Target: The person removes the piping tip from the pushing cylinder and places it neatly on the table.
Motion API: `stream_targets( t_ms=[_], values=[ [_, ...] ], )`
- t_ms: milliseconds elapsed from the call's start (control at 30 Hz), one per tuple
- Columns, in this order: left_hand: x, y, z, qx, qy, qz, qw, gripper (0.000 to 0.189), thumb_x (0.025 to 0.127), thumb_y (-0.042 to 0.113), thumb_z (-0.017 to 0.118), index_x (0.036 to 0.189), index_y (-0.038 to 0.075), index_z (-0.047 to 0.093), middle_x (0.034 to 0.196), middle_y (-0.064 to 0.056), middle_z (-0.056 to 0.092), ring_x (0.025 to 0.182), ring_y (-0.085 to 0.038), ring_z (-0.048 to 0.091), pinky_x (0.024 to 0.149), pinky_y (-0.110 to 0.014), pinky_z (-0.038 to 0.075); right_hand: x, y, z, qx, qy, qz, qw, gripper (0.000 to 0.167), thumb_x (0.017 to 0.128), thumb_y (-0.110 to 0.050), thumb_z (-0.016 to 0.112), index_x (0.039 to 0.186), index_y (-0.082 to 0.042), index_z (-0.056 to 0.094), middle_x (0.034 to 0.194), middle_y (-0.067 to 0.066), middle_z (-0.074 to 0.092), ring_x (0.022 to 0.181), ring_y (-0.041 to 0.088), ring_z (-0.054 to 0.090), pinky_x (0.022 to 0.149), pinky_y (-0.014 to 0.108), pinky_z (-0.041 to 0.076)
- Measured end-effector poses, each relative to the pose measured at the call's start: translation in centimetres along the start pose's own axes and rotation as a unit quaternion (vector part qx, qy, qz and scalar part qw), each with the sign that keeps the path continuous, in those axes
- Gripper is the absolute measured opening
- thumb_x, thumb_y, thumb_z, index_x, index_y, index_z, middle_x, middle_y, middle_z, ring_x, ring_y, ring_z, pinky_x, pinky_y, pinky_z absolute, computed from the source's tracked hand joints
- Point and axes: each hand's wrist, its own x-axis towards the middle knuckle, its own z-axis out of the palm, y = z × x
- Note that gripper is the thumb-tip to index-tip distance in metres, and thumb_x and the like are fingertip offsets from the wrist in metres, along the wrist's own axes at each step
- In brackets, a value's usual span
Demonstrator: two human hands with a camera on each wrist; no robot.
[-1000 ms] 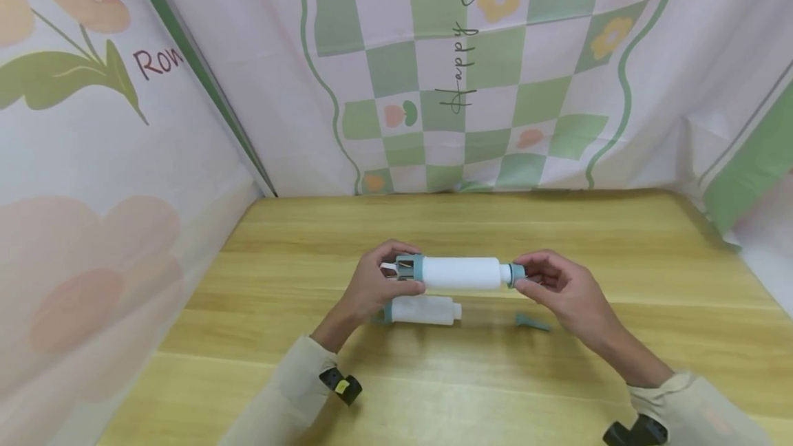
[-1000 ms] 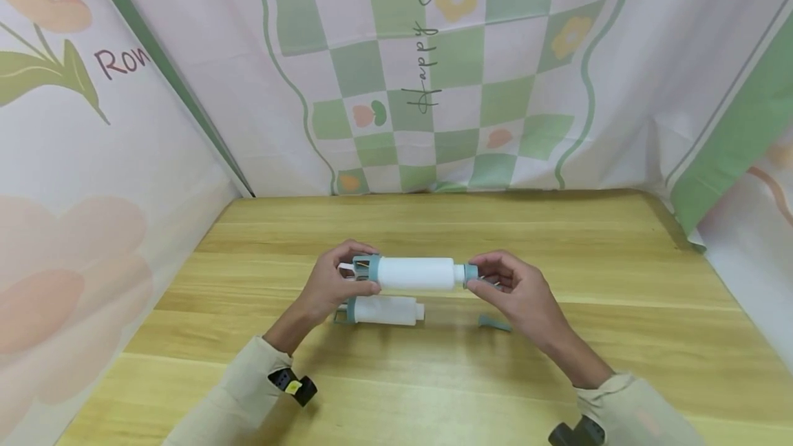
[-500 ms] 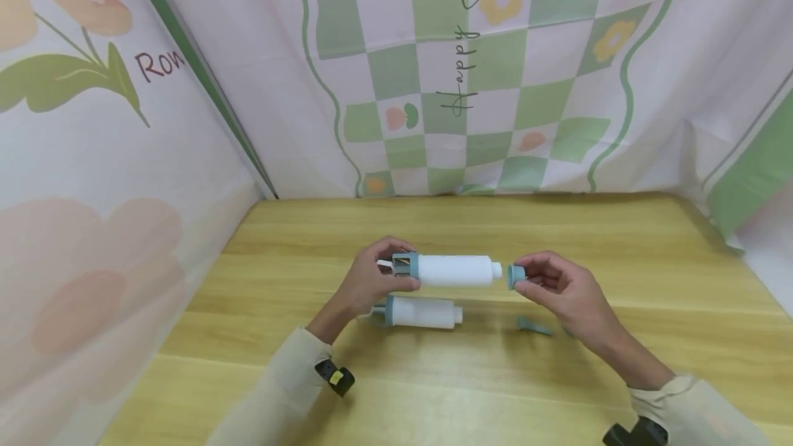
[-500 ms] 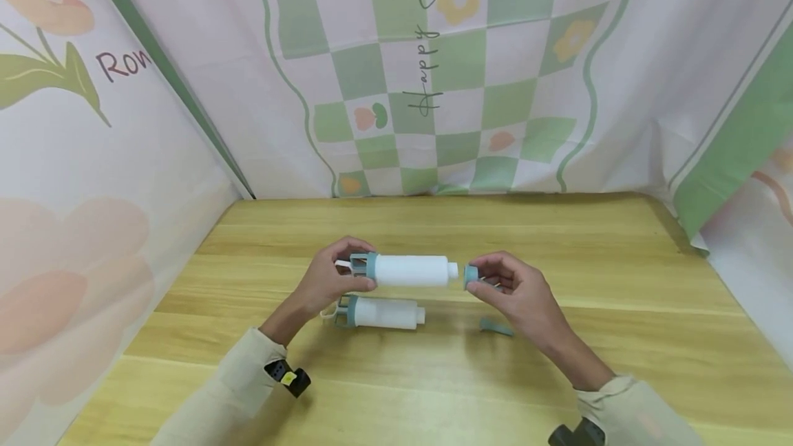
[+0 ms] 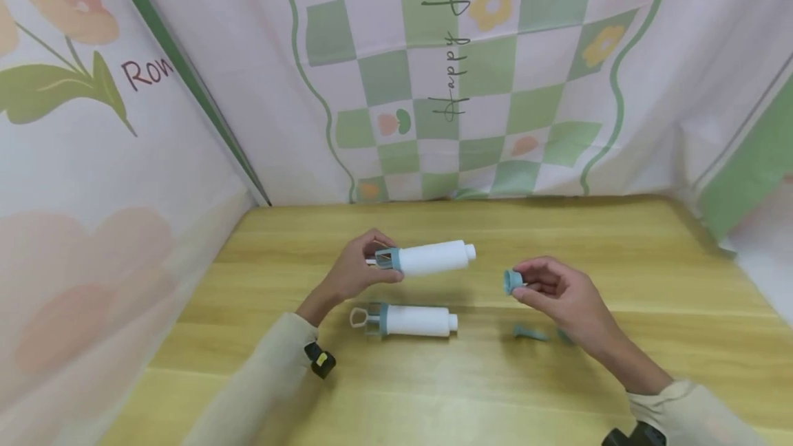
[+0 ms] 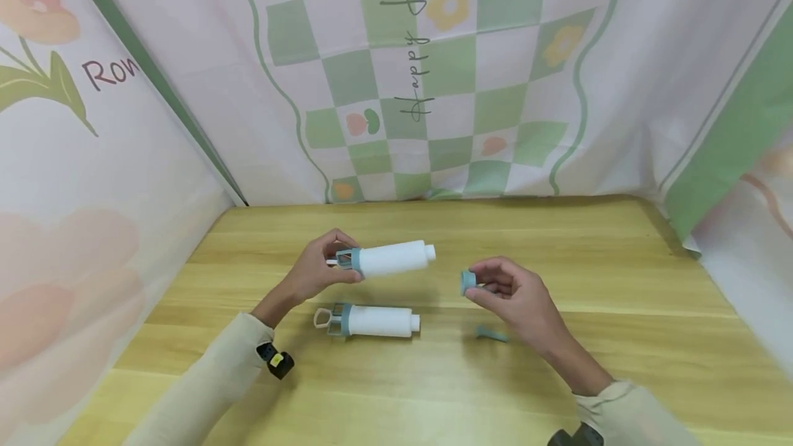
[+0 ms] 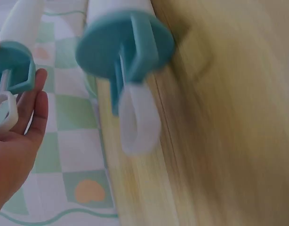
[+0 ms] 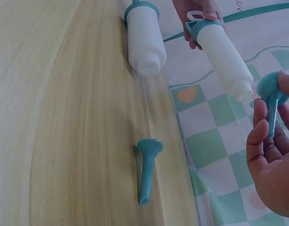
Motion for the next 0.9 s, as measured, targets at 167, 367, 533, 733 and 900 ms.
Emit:
stream_targets(
  t_ms=[167,367,533,733,900],
  values=[
    [1.5,-1.0,-0.7,0.026,-0.013,0.023,0.9993,0.045,0.074,0.005,0.087,0.108,0.003,0.058,0.104,-0.012,0.065,0.091,-0.026,0.065,0.078,-0.037,0.057,0.1,0.1,-0.1,-0.013,0.001,-0.001,0.9999,0.030,0.092,0.000,0.071,0.119,0.005,0.060,0.103,0.009,0.069,0.087,0.016,0.068,0.073,0.026,0.057],
    [2.7,-1.8,-1.3,0.067,-0.032,0.022,0.9970,0.045,0.072,0.003,0.089,0.102,0.002,0.055,0.106,-0.013,0.064,0.091,-0.025,0.064,0.077,-0.034,0.057,-0.1,0.5,0.3,0.003,-0.002,0.001,1.0000,0.028,0.090,0.004,0.071,0.116,0.007,0.061,0.101,0.009,0.070,0.086,0.015,0.068,0.073,0.025,0.057],
    [3.0,-3.2,-1.5,0.108,-0.042,-0.013,0.9932,0.043,0.072,0.000,0.088,0.098,0.006,0.054,0.106,-0.011,0.065,0.092,-0.025,0.064,0.077,-0.034,0.057,-0.3,1.0,0.8,0.020,-0.015,0.007,0.9997,0.027,0.090,0.004,0.071,0.115,0.006,0.061,0.098,0.010,0.069,0.084,0.016,0.068,0.072,0.026,0.057],
    [3.9,-4.5,-1.3,0.151,-0.047,-0.033,0.9869,0.044,0.072,0.004,0.089,0.098,0.008,0.054,0.108,-0.010,0.065,0.099,-0.027,0.065,0.082,-0.033,0.056,-0.4,1.4,0.7,0.001,-0.018,0.011,0.9998,0.026,0.090,0.001,0.072,0.114,0.005,0.062,0.098,0.011,0.069,0.085,0.017,0.068,0.072,0.027,0.057],
    [4.6,-4.9,-1.2,0.169,-0.048,-0.051,0.9830,0.044,0.072,0.005,0.089,0.099,0.009,0.054,0.111,-0.010,0.065,0.105,-0.030,0.064,0.088,-0.036,0.054,-0.4,1.5,0.1,-0.020,-0.019,0.022,0.9994,0.025,0.091,-0.003,0.072,0.114,0.003,0.062,0.099,0.012,0.069,0.086,0.017,0.068,0.073,0.027,0.057]
  ],
)
